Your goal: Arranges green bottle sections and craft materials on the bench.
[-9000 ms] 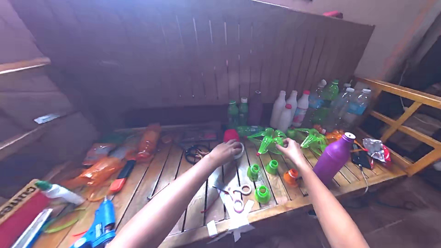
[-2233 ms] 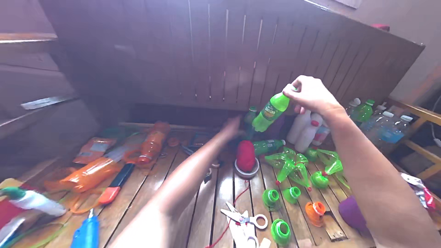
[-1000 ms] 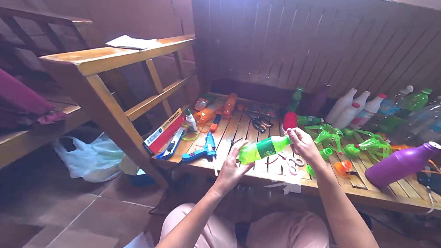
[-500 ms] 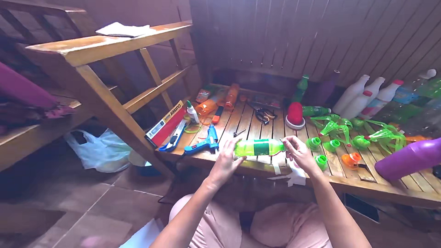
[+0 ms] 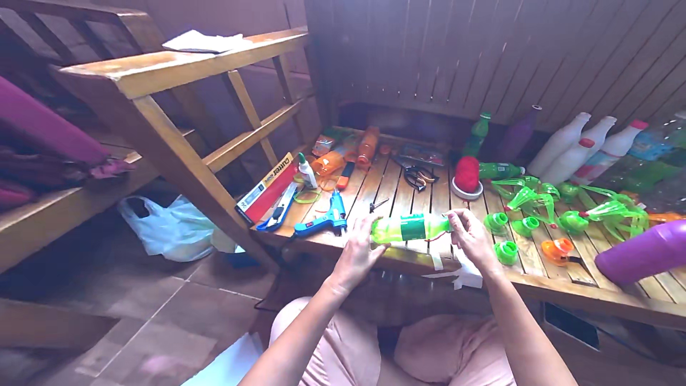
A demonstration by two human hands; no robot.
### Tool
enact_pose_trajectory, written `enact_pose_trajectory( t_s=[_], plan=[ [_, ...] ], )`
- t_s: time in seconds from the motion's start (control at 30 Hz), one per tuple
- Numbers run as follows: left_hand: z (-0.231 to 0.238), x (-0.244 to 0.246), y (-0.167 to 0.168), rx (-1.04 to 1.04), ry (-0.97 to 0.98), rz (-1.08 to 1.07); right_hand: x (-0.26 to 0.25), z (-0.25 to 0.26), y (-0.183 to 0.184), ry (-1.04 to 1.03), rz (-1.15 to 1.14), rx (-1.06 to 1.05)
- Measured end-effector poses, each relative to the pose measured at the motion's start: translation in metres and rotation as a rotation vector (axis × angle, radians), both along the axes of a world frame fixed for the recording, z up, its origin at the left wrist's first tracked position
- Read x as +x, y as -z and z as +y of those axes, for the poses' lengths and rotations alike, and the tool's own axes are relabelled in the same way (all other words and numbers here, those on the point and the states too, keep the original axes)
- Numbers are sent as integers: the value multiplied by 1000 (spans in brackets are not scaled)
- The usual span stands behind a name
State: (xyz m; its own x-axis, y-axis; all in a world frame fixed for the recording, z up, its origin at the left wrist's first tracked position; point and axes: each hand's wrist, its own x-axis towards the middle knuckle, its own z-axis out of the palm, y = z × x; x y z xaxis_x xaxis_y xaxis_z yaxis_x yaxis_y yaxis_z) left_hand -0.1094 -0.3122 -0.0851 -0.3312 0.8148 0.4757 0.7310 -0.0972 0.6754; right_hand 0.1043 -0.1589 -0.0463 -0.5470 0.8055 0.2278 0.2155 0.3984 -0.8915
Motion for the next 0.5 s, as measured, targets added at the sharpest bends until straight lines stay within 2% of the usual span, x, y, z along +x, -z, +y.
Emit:
enact_pose_trajectory(
  t_s=[0.33, 0.5],
  plan=[
    [-4, 18, 12, 138, -12, 148, 3, -6, -7, 208, -113, 171],
    [-7, 35, 13, 140, 64, 109, 3, -6, -26, 185, -42, 215]
  ],
)
